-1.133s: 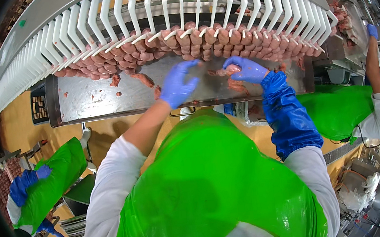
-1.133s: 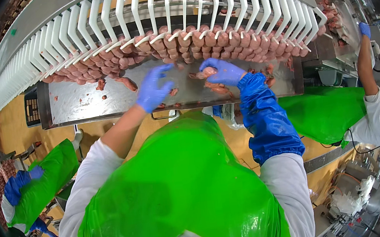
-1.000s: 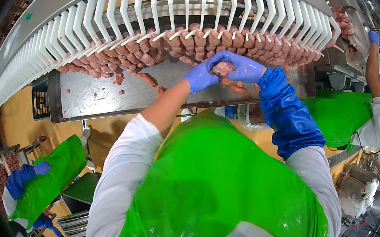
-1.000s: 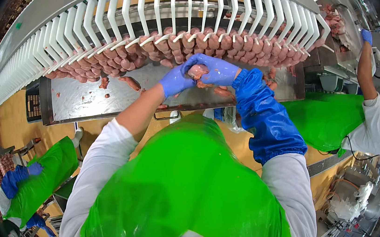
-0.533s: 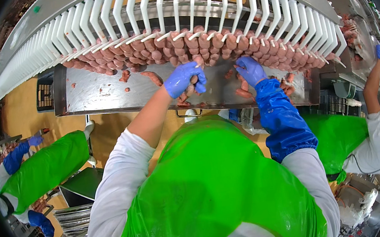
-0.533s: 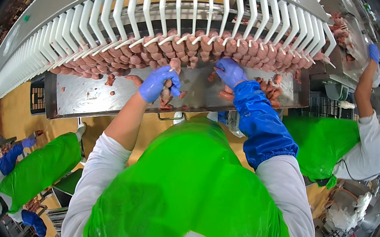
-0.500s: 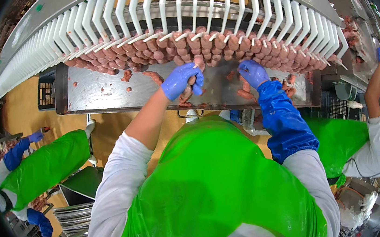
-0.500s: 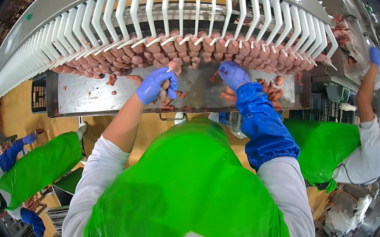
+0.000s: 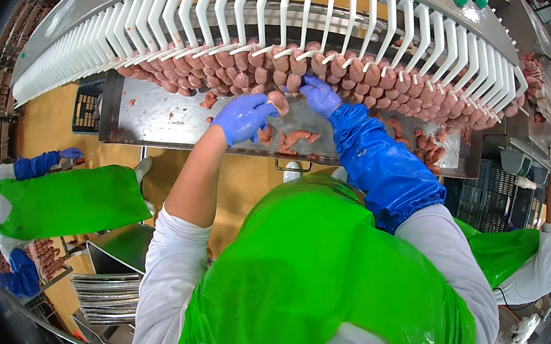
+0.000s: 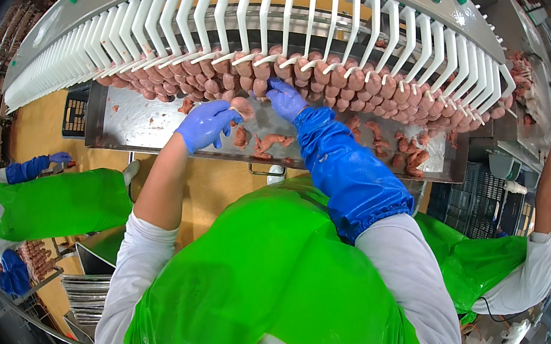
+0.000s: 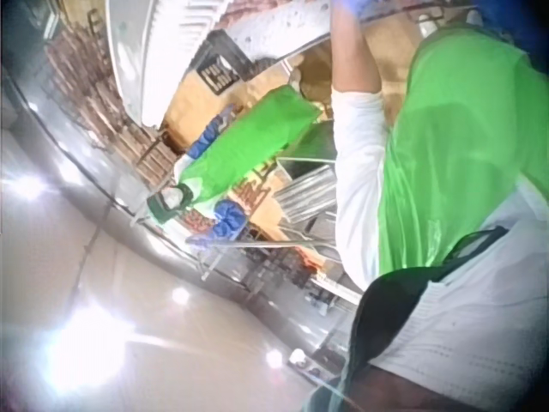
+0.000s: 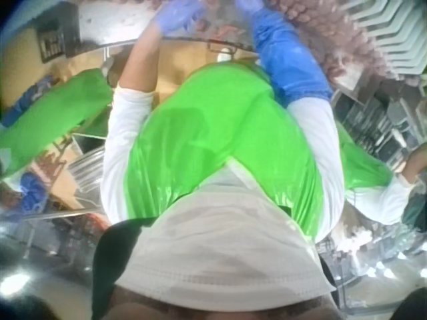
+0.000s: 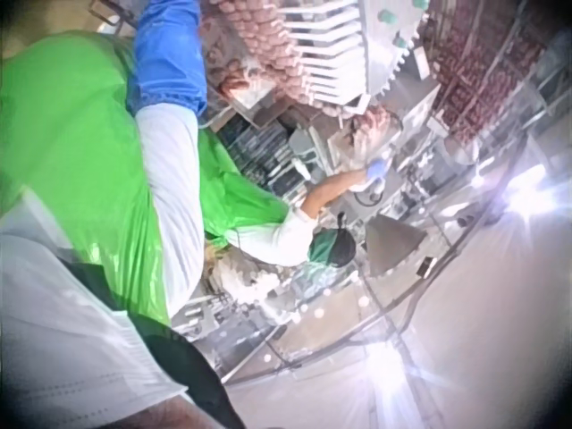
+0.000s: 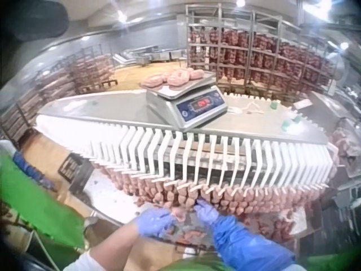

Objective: The person repeatedly picks up small sausage pieces from a conveyor and places them onto white plastic hooks on a rotating rack. The person also uses a digital scale to weigh a small bundle of sausages before placing them on the rack.

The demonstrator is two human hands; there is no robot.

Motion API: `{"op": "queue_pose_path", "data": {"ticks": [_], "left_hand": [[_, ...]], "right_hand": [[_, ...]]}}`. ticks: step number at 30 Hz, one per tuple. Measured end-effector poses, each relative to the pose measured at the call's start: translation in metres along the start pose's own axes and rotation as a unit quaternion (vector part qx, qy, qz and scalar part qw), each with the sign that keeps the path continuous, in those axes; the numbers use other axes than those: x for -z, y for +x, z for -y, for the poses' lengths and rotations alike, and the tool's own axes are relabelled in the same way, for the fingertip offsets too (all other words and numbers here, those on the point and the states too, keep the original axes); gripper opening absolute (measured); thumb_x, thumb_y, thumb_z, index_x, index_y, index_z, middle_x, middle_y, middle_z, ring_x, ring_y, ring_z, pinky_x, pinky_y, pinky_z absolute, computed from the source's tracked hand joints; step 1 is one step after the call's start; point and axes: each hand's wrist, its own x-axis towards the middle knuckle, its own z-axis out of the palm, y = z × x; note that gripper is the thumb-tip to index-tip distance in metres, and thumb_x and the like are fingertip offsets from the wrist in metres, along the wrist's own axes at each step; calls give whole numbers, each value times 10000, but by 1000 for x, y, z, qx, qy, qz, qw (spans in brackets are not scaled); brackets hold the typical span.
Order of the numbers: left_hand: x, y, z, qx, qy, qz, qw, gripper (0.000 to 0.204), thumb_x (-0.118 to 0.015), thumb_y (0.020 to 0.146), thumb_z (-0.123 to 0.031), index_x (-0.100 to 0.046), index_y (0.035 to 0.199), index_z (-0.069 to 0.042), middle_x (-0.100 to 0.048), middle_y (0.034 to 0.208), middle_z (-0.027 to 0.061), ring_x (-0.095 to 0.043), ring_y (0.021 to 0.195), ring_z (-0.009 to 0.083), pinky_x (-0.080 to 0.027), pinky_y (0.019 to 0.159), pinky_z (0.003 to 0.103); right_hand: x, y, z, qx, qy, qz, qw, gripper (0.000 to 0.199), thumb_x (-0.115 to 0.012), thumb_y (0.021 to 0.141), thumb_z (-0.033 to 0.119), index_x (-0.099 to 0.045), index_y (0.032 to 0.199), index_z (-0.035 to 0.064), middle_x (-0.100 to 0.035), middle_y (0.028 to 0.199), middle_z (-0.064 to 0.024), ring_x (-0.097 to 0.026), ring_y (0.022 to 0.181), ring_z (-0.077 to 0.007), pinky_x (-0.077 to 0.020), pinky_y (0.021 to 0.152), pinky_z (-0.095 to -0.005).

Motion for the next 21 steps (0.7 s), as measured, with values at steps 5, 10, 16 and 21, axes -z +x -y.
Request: {"op": "queue_pose_path", "data": {"ticks": [5, 10, 16, 21], "left_hand": [[-7, 25, 16, -24, 165, 37, 985, 378, -569, 924, -352, -645, 1109, -31, -659, 908, 145, -656, 637, 227, -546, 604, 337], [-23, 38, 5, -52, 224, -13, 973, 480, -599, 867, -425, -600, 1182, -62, -692, 972, 187, -691, 796, 291, -538, 782, 381], [-32, 13, -22, -32, 269, 105, 957, 511, -592, 850, -547, -659, 1075, -94, -699, 1025, 176, -687, 932, 325, -510, 879, 430], [-61, 6, 19, -83, 340, 72, 934, 482, -483, 921, -511, -651, 1119, -105, -652, 1155, 233, -629, 1021, 433, -484, 940, 485]], "right_hand": [[-9, -10, 43, -67, 37, 140, 987, 423, -559, 937, 148, -546, 1344, 33, -633, 1272, -113, -595, 1168, -241, -450, 1028, -369], [19, -14, 90, -13, -247, 194, 949, 363, -594, 921, 308, -618, 1143, 22, -673, 1004, -172, -647, 985, -343, -489, 909, -410], [32, -52, 32, -207, 128, 302, 922, 363, -513, 988, 244, -578, 1259, 11, -649, 1091, -110, -643, 934, -256, -527, 852, -368], [-24, -48, 79, -259, 549, 130, 784, 480, -459, 1032, 358, -514, 1335, -9, -633, 1208, -152, -621, 1062, -286, -521, 940, -418]]}}
